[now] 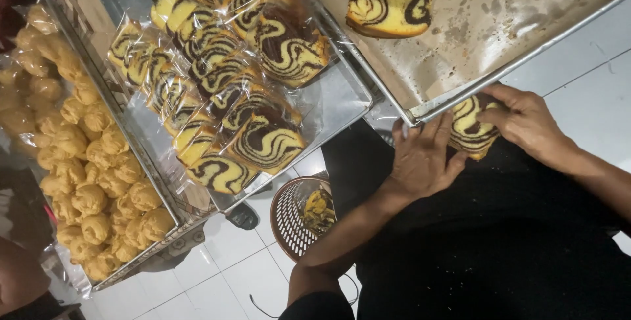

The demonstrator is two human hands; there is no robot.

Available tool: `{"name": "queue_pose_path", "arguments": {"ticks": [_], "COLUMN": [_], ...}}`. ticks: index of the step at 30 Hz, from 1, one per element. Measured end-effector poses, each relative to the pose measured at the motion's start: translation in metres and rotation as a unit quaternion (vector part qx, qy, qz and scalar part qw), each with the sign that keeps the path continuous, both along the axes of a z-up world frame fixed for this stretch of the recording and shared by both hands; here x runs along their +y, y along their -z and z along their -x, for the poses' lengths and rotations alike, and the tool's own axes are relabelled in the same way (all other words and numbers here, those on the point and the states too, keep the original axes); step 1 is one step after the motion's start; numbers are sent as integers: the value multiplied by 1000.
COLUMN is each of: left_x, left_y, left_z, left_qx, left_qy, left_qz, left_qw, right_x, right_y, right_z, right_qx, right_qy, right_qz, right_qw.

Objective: Packing individual slices of marble cake into plastic bags from a tray on the floor.

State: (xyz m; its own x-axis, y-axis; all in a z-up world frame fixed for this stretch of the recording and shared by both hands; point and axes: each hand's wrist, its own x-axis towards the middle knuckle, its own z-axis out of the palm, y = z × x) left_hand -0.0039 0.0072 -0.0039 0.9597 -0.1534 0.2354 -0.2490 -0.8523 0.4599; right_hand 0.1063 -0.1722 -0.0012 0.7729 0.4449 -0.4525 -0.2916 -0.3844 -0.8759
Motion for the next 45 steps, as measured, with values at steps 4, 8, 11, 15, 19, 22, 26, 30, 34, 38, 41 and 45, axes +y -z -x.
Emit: {"name": "queue_pose_path", "arguments": {"ticks": [4, 8, 11, 15, 19, 22, 26, 30, 34, 38, 41, 45], "left_x": [12, 19, 21, 24, 32, 35, 23, 14, 12, 13, 20, 26], "left_y": [9, 14, 18, 35, 37, 38, 20, -36, -14, 7, -13, -12], "left_z": [2, 1, -1, -2, -7, -6, 2, 8, 13, 6, 1, 3], "left_qx": [43, 42, 46, -38, -80, -135, -43, 54, 187, 261, 317, 249], "left_qy": [16, 49, 80, 95, 84, 100, 94, 40, 11, -2, -2, 37], "left_qz": [-55, -62, -42, -113, -175, -136, 35, 232, 365, 537, 499, 508], "left_qw": [997, 996, 995, 988, 978, 976, 994, 970, 912, 802, 807, 824], "right_x": [0, 6, 7, 14, 16, 7, -11, -16, -27, -16, -10, -10], "right_y": [21, 13, 28, 24, 14, 12, -13, -54, -44, -50, -49, -27], "right_z": [6, 8, 4, 7, 8, 5, 1, -2, -4, 6, 11, 7], "right_qx": [-102, -211, -204, -181, -130, -37, 25, -14, 31, -38, -57, -16], "right_qy": [-7, -32, -11, 44, 63, 83, 18, -37, -60, -114, -101, -79], "right_qz": [45, 44, 14, -25, -17, -44, -22, 72, -53, 24, 44, -8], "right_qw": [994, 976, 979, 982, 989, 995, 999, 997, 996, 992, 992, 997]}}
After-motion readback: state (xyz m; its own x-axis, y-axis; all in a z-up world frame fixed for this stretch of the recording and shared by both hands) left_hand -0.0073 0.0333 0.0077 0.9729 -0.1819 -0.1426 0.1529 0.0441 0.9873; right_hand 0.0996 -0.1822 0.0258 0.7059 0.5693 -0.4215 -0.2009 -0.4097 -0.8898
